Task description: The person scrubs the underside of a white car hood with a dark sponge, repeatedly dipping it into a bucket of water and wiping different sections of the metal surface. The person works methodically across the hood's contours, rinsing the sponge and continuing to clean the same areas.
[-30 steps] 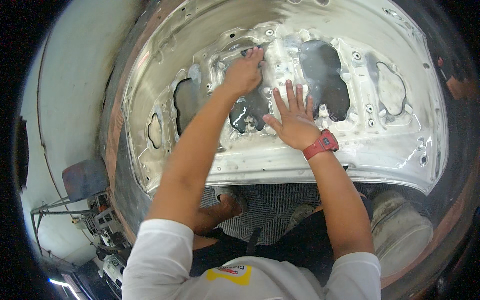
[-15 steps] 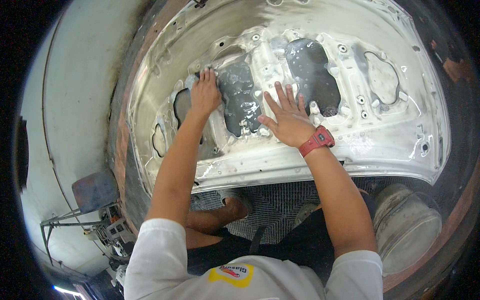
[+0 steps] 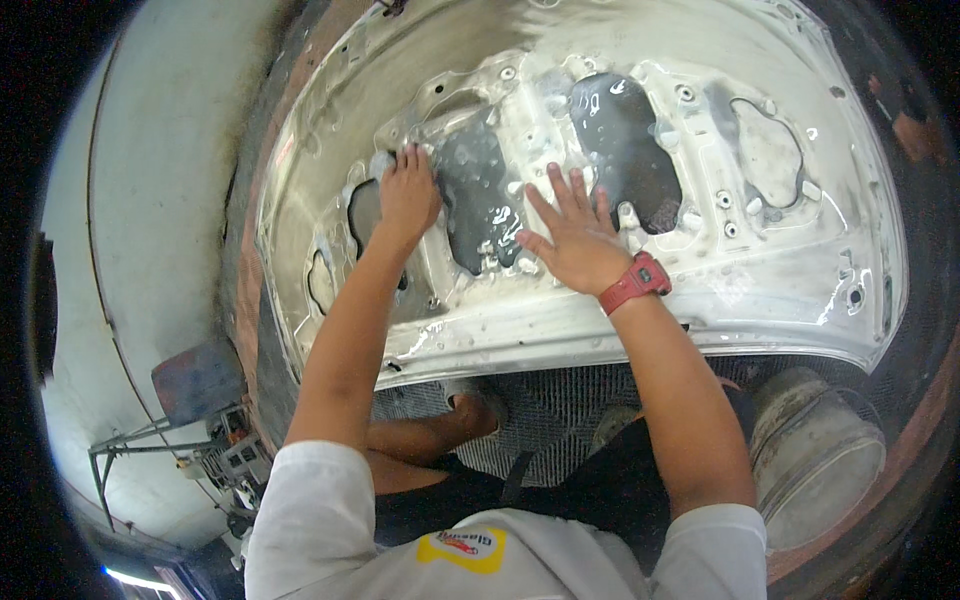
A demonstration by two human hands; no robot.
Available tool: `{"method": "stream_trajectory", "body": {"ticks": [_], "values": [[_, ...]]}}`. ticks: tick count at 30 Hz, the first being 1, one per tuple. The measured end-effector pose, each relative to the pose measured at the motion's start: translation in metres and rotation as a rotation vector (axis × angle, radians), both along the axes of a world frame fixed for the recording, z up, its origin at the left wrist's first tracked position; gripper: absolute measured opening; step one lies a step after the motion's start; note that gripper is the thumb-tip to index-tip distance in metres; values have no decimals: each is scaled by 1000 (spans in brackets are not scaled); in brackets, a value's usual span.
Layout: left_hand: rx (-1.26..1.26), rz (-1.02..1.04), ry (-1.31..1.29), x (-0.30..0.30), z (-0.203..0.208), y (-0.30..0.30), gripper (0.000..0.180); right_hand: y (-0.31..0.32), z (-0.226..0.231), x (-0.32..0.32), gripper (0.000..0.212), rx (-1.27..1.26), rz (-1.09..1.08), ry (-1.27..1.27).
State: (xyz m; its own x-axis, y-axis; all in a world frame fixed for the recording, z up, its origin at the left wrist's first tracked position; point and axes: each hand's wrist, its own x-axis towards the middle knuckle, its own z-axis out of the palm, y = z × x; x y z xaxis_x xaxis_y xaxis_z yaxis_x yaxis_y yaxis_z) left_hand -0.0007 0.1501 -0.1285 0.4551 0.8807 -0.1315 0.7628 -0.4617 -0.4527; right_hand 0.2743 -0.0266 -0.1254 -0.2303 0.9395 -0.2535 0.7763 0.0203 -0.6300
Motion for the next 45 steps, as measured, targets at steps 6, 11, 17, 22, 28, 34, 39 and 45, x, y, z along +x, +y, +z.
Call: {"method": "stream_trajectory", "body": {"ticks": [6,11,17,22,28,34,39,45], "values": [[7,45,-134,-11,2,22,64,3,6,-2,81,-15,6,38],[-35,124,-175,20,-12,13,62,1,3,-2,82,12,-13,-17],[-65,8,-107,-7,4,28,56,2,5,-2,83,0,1,22],[-186,-24,-95,12,5,11,56,3,1,5,82,-20,-20,-8],[-180,-148,-38,-27,27,24,60,1,4,-4,82,34,-5,-13],[-258,-338,-74,-52,34,-10,60,2,3,-1,84,0,-14,-30],[-250,-244,-92,-31,38,13,60,1,3,-7,84,19,-11,-24],[-337,-315,-56,-44,41,16,56,1,3,-4,84,8,-19,-21]]}}
